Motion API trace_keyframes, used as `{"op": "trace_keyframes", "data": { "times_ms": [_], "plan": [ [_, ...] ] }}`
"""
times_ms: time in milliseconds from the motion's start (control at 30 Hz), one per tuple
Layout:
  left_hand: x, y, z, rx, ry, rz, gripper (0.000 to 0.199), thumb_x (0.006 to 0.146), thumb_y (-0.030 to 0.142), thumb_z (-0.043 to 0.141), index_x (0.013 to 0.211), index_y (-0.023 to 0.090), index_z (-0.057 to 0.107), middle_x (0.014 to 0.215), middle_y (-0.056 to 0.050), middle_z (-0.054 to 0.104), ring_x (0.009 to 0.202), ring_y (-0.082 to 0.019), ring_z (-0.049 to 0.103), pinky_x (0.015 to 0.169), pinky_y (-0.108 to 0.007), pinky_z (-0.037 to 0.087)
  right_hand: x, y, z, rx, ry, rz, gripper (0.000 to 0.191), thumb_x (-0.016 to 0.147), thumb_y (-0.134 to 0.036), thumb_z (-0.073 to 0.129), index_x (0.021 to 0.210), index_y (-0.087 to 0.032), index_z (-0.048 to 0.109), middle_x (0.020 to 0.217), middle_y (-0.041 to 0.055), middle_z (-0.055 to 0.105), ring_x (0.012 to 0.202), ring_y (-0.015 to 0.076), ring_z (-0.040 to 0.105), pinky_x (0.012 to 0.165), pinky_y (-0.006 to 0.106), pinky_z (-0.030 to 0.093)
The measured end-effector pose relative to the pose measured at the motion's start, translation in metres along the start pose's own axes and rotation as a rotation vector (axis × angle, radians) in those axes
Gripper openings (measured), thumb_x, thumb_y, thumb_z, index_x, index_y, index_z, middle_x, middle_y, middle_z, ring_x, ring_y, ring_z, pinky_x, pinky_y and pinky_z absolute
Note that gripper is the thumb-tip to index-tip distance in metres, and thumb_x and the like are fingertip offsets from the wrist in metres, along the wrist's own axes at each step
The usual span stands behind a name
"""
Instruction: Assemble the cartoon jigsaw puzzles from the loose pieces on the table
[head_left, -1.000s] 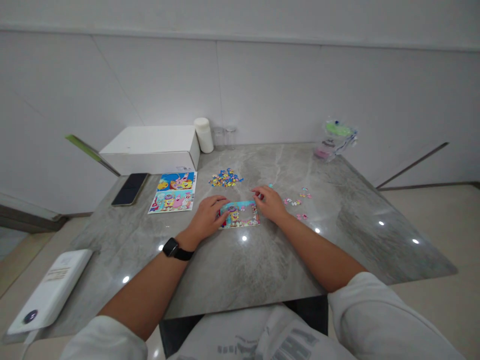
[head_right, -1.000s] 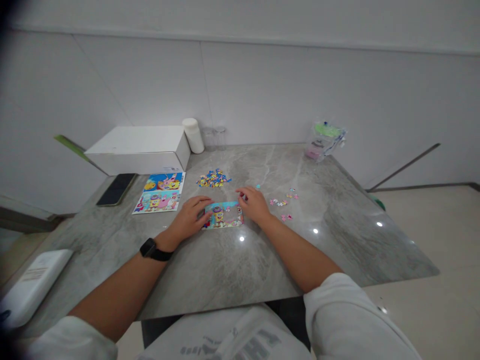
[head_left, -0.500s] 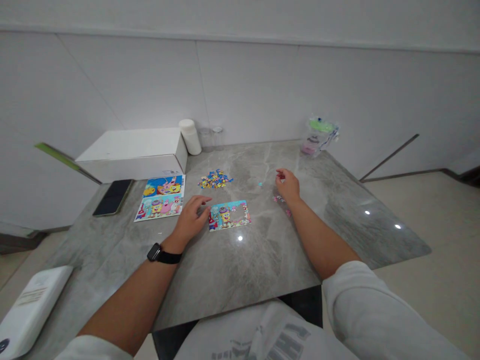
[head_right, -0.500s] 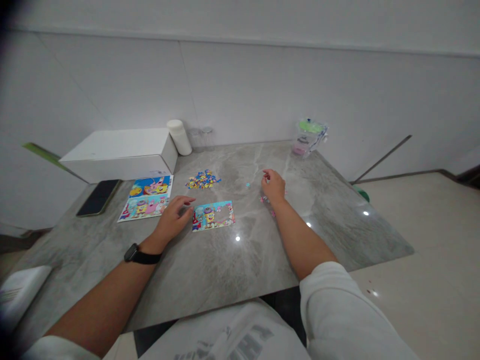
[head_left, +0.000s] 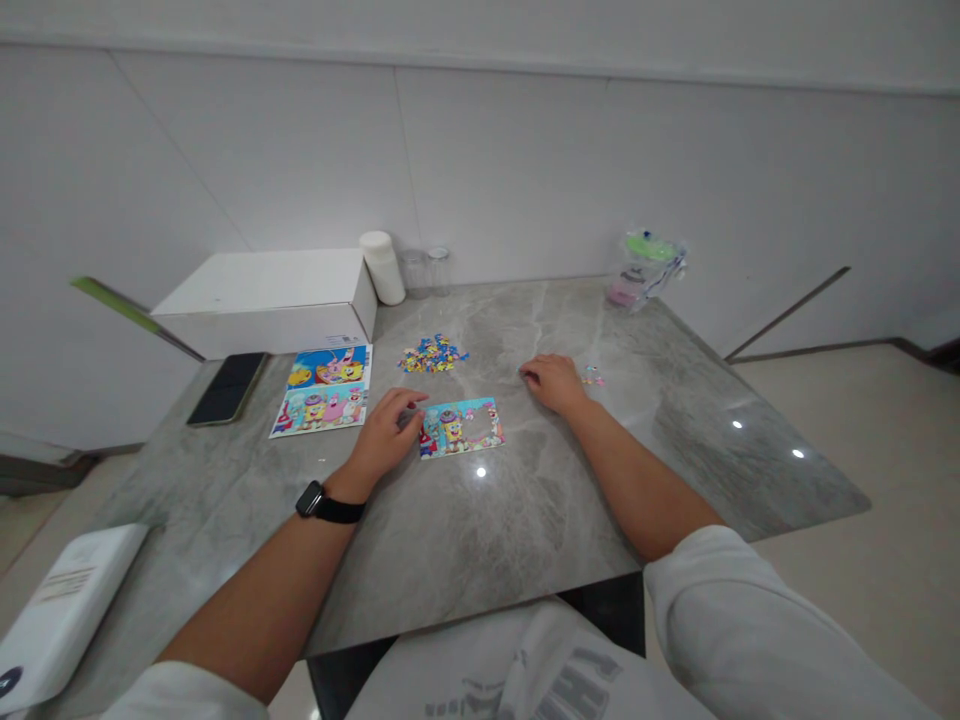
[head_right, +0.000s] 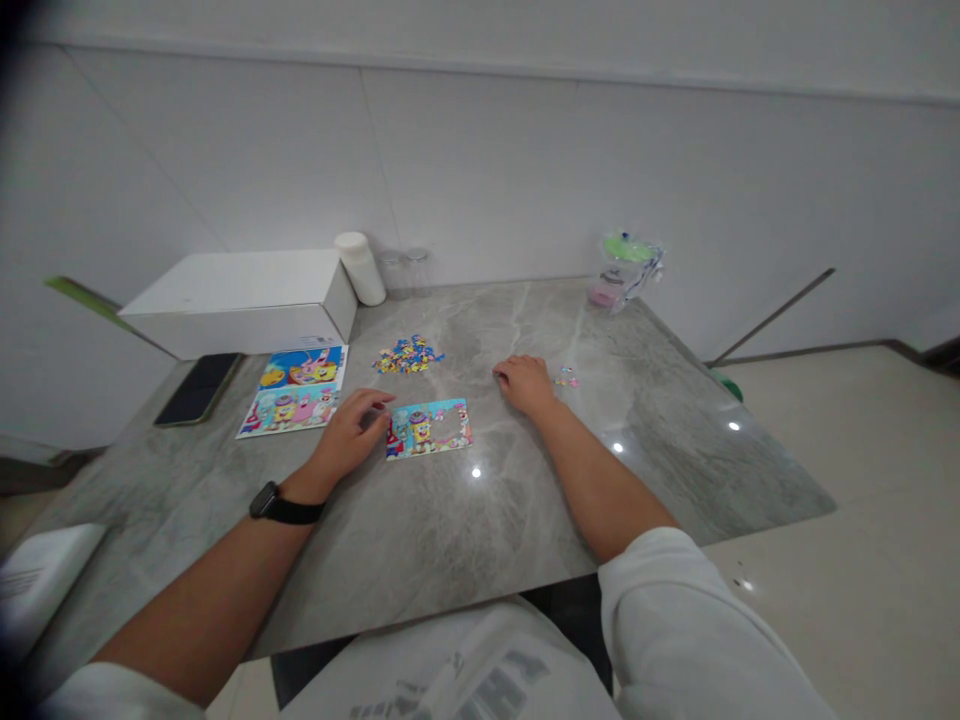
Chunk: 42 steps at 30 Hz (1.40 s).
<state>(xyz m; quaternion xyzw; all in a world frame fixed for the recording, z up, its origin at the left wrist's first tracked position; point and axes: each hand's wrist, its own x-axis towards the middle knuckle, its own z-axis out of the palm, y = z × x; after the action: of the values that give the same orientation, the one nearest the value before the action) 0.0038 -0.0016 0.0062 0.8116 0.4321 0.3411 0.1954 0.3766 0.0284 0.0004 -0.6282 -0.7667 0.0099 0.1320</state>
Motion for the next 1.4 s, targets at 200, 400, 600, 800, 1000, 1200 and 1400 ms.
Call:
{"op": "trace_keyframes", "data": {
  "times_ms": [200, 400, 600, 800, 1000, 1200, 1400],
  "plan": [
    [0.000, -0.003, 0.002, -0.003, -0.023, 0.012, 0.026, 0.100, 0.029, 0.054, 0.121, 0.020, 0.067, 0.116, -0.008, 0.066, 0.105, -0.022, 0.064, 0.098, -0.041, 0.054, 0.000, -0.009, 0.001, -0.051, -0.011, 0.036, 0.041, 0.103, -0.021, 0.052, 0.140, -0.025, 0.070, 0.123, 0.0153, 0.073, 0.114, 0.0297, 0.063, 0.099, 0.042, 0.041],
    [0.000, -0.002, 0.004, -0.017, -0.048, 0.009, 0.026, 0.100, 0.029, 0.055, 0.122, 0.021, 0.068, 0.117, -0.008, 0.067, 0.105, -0.022, 0.065, 0.098, -0.041, 0.054, -0.003, -0.016, -0.009, -0.102, -0.069, 0.111, 0.030, 0.103, -0.029, 0.056, 0.125, -0.025, 0.076, 0.123, 0.0133, 0.070, 0.118, 0.0286, 0.060, 0.101, 0.039, 0.039],
    [0.000, -0.003, 0.005, -0.021, -0.055, 0.026, 0.026, 0.101, 0.030, 0.056, 0.122, 0.022, 0.068, 0.118, -0.008, 0.067, 0.107, -0.023, 0.066, 0.099, -0.041, 0.055, -0.007, -0.021, -0.016, -0.080, -0.088, 0.123, 0.032, 0.101, -0.037, 0.058, 0.127, -0.023, 0.073, 0.124, 0.0139, 0.070, 0.116, 0.0289, 0.061, 0.096, 0.039, 0.042],
    [0.000, -0.002, 0.006, -0.021, -0.065, 0.042, 0.025, 0.101, 0.029, 0.055, 0.121, 0.022, 0.069, 0.119, -0.009, 0.067, 0.112, -0.024, 0.066, 0.101, -0.042, 0.055, -0.006, -0.020, -0.014, -0.057, -0.096, 0.113, 0.028, 0.099, -0.028, 0.058, 0.120, -0.023, 0.075, 0.120, 0.0124, 0.072, 0.112, 0.0269, 0.063, 0.095, 0.037, 0.042],
    [0.000, -0.002, 0.006, -0.003, -0.063, 0.064, 0.025, 0.101, 0.031, 0.056, 0.120, 0.022, 0.070, 0.116, -0.009, 0.069, 0.112, -0.025, 0.066, 0.102, -0.043, 0.054, -0.004, -0.016, -0.011, 0.025, -0.113, 0.129, 0.016, 0.091, -0.032, 0.071, 0.103, -0.021, 0.074, 0.110, 0.0094, 0.073, 0.105, 0.0248, 0.066, 0.085, 0.033, 0.044],
    [0.000, 0.002, 0.006, 0.003, -0.077, 0.081, 0.023, 0.101, 0.028, 0.056, 0.119, 0.021, 0.070, 0.116, -0.009, 0.069, 0.112, -0.024, 0.065, 0.103, -0.043, 0.053, -0.002, -0.020, -0.004, 0.194, -0.091, 0.040, 0.010, 0.090, -0.021, 0.072, 0.100, -0.022, 0.072, 0.097, 0.0045, 0.076, 0.087, 0.0185, 0.067, 0.079, 0.028, 0.044],
    [0.000, 0.005, 0.006, 0.007, -0.076, 0.071, 0.023, 0.100, 0.026, 0.057, 0.119, 0.022, 0.070, 0.116, -0.010, 0.070, 0.112, -0.025, 0.065, 0.103, -0.044, 0.053, -0.003, -0.026, 0.005, 0.285, -0.036, 0.012, 0.014, 0.092, -0.017, 0.070, 0.105, -0.022, 0.074, 0.095, 0.0049, 0.075, 0.085, 0.0185, 0.066, 0.081, 0.029, 0.047]
  ]
}}
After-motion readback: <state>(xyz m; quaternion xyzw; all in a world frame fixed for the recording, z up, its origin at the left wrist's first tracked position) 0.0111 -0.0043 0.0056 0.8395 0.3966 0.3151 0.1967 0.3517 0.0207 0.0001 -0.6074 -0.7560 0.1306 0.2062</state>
